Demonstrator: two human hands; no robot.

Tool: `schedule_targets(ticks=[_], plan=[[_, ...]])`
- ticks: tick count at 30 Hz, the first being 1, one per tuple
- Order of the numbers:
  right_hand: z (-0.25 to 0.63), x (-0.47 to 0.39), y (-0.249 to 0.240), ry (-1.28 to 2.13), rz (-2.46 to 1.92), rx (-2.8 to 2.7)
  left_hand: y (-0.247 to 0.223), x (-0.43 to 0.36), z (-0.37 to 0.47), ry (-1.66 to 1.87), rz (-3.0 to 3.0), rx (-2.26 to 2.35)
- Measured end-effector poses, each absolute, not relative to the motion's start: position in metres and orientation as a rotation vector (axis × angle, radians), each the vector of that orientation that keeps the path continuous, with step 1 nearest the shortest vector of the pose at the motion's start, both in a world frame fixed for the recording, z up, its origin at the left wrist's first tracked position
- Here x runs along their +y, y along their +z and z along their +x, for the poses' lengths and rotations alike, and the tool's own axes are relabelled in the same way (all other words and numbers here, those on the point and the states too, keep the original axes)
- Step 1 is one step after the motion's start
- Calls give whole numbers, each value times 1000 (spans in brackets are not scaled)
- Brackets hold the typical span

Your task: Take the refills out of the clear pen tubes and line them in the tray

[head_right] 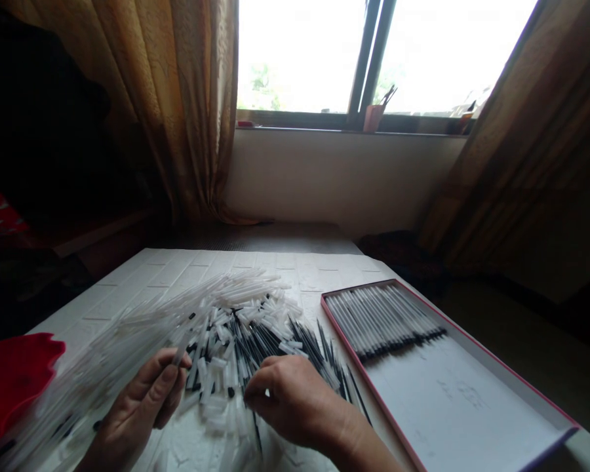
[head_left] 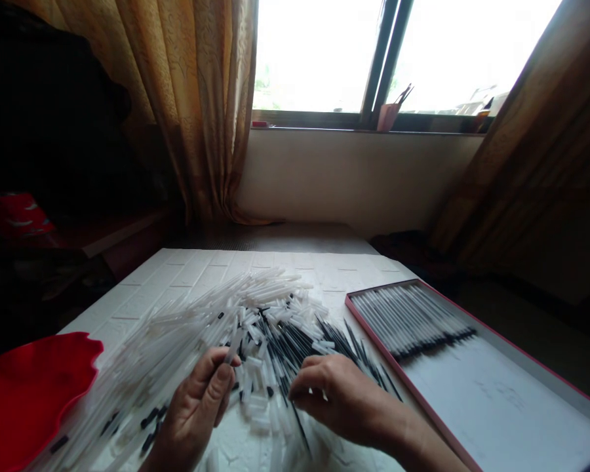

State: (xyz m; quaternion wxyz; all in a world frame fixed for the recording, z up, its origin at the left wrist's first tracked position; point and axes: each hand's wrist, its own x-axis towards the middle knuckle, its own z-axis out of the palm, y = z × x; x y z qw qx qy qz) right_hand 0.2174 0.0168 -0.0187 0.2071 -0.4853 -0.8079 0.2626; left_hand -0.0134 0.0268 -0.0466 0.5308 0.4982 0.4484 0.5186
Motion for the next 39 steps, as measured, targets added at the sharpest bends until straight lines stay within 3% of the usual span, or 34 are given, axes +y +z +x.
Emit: schedule_targets(ticks=[16, 24, 39], plan=[[194, 10, -37, 572, -1506, -2512, -60, 30, -14, 1048, 1915, 1102], [205, 16, -21, 848, -1531, -2135, -61, 37, -20, 930, 2109, 911], [206, 22, -33, 1285, -1077, -1533, -66, 36, -18, 918, 2147, 835]])
